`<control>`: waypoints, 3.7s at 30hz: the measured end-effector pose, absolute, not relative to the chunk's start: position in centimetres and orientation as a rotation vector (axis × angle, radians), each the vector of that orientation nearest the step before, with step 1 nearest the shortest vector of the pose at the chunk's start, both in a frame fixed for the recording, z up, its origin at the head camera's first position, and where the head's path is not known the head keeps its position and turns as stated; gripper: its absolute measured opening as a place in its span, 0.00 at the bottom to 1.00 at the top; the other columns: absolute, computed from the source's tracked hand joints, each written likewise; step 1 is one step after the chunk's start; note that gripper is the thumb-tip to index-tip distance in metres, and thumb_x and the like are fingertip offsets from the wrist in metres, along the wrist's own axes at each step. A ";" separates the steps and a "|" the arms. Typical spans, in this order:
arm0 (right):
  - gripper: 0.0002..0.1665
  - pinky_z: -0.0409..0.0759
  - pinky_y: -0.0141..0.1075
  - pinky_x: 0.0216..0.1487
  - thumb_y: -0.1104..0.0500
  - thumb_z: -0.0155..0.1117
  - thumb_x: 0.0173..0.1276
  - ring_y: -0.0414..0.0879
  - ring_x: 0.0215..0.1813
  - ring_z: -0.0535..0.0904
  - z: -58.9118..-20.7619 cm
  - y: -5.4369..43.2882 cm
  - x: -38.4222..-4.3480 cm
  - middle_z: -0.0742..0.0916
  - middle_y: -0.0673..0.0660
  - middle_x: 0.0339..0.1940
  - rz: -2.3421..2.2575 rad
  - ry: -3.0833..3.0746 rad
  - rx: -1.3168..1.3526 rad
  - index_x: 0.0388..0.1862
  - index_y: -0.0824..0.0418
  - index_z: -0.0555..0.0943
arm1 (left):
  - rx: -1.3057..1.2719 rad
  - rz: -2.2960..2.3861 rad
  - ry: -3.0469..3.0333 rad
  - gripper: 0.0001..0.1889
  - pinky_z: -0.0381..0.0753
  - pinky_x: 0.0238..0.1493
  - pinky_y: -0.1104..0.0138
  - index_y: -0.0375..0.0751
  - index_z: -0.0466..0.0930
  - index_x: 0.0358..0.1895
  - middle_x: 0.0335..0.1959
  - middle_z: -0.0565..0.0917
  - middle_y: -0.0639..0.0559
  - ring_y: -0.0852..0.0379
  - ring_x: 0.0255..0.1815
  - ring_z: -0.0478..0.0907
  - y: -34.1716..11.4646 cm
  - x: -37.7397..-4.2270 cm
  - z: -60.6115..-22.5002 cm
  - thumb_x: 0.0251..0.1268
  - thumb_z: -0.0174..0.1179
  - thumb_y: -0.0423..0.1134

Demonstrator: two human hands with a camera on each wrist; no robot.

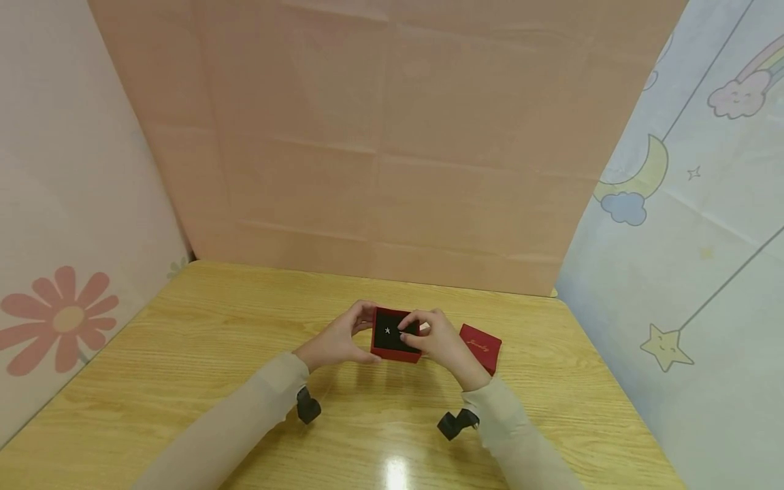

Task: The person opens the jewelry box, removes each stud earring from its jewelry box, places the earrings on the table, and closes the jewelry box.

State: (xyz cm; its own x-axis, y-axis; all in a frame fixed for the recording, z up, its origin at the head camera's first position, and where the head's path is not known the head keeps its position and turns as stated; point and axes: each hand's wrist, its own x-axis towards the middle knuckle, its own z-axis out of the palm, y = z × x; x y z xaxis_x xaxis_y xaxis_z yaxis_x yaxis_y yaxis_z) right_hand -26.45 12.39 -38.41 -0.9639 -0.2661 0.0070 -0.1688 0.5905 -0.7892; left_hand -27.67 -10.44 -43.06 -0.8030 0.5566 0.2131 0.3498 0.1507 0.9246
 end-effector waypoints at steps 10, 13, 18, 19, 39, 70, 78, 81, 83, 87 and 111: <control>0.03 0.81 0.34 0.26 0.61 0.70 0.62 0.48 0.37 0.79 -38.4 12.5 -26.5 0.75 0.62 0.47 -1.281 2.739 -0.384 0.34 0.54 0.86 | 0.901 1.716 2.233 0.44 0.62 0.74 0.55 0.45 0.57 0.67 0.67 0.67 0.48 0.49 0.70 0.66 -10.3 -27.6 -42.9 0.48 0.75 0.34; 0.03 0.79 0.34 0.25 0.61 0.70 0.62 0.49 0.37 0.77 -38.4 12.5 -26.5 0.74 0.62 0.47 -1.254 2.747 -0.400 0.34 0.53 0.85 | 0.892 1.708 2.244 0.44 0.62 0.73 0.55 0.45 0.57 0.67 0.67 0.67 0.49 0.50 0.69 0.66 -10.3 -27.6 -43.0 0.47 0.76 0.35; 0.03 0.76 0.35 0.27 0.61 0.70 0.63 0.50 0.37 0.75 -38.3 12.5 -26.4 0.74 0.61 0.46 -1.228 2.762 -0.412 0.33 0.53 0.84 | 0.898 1.705 2.248 0.44 0.62 0.73 0.55 0.47 0.58 0.66 0.66 0.68 0.50 0.51 0.69 0.67 -10.2 -27.6 -43.2 0.47 0.76 0.35; 0.03 0.76 0.35 0.27 0.61 0.69 0.63 0.50 0.37 0.75 -38.4 12.5 -26.4 0.74 0.61 0.46 -1.227 2.764 -0.417 0.33 0.53 0.83 | 0.900 1.708 2.245 0.44 0.62 0.73 0.55 0.47 0.58 0.66 0.66 0.68 0.50 0.51 0.69 0.67 -10.2 -27.6 -43.2 0.47 0.76 0.34; 0.04 0.81 0.39 0.33 0.60 0.68 0.64 0.57 0.47 0.76 -38.4 12.5 -26.2 0.72 0.63 0.53 -1.252 2.757 -0.395 0.32 0.52 0.81 | 0.918 1.713 2.242 0.43 0.63 0.73 0.56 0.47 0.58 0.66 0.65 0.69 0.50 0.52 0.69 0.67 -10.2 -27.6 -43.3 0.48 0.75 0.35; 0.03 0.75 0.52 0.55 0.61 0.69 0.63 0.51 0.49 0.72 -37.1 12.2 -25.9 0.75 0.59 0.50 -1.154 2.876 -0.490 0.32 0.54 0.82 | 0.890 1.719 2.248 0.44 0.60 0.74 0.54 0.45 0.56 0.67 0.66 0.68 0.49 0.51 0.69 0.67 -10.3 -27.5 -42.9 0.49 0.75 0.36; 0.03 0.72 0.56 0.60 0.57 0.68 0.64 0.55 0.55 0.72 -36.6 12.7 -26.1 0.76 0.58 0.51 -1.192 2.861 -0.492 0.33 0.54 0.82 | 0.930 1.739 2.223 0.43 0.61 0.73 0.53 0.42 0.56 0.67 0.66 0.69 0.46 0.49 0.68 0.67 -10.3 -27.5 -42.9 0.50 0.74 0.35; 0.04 0.71 0.59 0.61 0.57 0.68 0.65 0.56 0.58 0.73 -36.2 13.2 -26.2 0.77 0.58 0.52 -1.246 2.848 -0.500 0.35 0.55 0.82 | 0.918 1.748 2.225 0.43 0.62 0.73 0.53 0.42 0.56 0.67 0.65 0.69 0.46 0.49 0.68 0.67 -10.3 -27.4 -42.8 0.50 0.74 0.34; 0.04 0.75 0.56 0.60 0.58 0.67 0.65 0.56 0.59 0.74 -35.9 13.8 -26.2 0.78 0.58 0.53 -1.296 2.827 -0.499 0.37 0.56 0.81 | 0.913 1.750 2.227 0.44 0.62 0.73 0.53 0.41 0.56 0.67 0.65 0.69 0.45 0.49 0.68 0.67 -10.4 -27.4 -42.7 0.49 0.74 0.34; 0.07 0.81 0.49 0.53 0.59 0.65 0.67 0.57 0.57 0.78 -35.4 15.0 -26.1 0.81 0.58 0.52 -1.383 2.780 -0.481 0.41 0.59 0.79 | 0.909 1.739 2.229 0.43 0.62 0.73 0.53 0.41 0.56 0.67 0.66 0.68 0.45 0.48 0.69 0.66 -10.5 -27.5 -42.8 0.49 0.74 0.34; 0.07 0.79 0.35 0.40 0.61 0.64 0.67 0.47 0.41 0.78 -41.5 17.5 -24.9 0.83 0.56 0.38 -1.253 2.547 -0.618 0.39 0.65 0.79 | 0.883 1.750 2.224 0.46 0.60 0.74 0.53 0.42 0.54 0.69 0.66 0.66 0.46 0.49 0.68 0.65 -11.3 -27.8 -42.6 0.49 0.75 0.38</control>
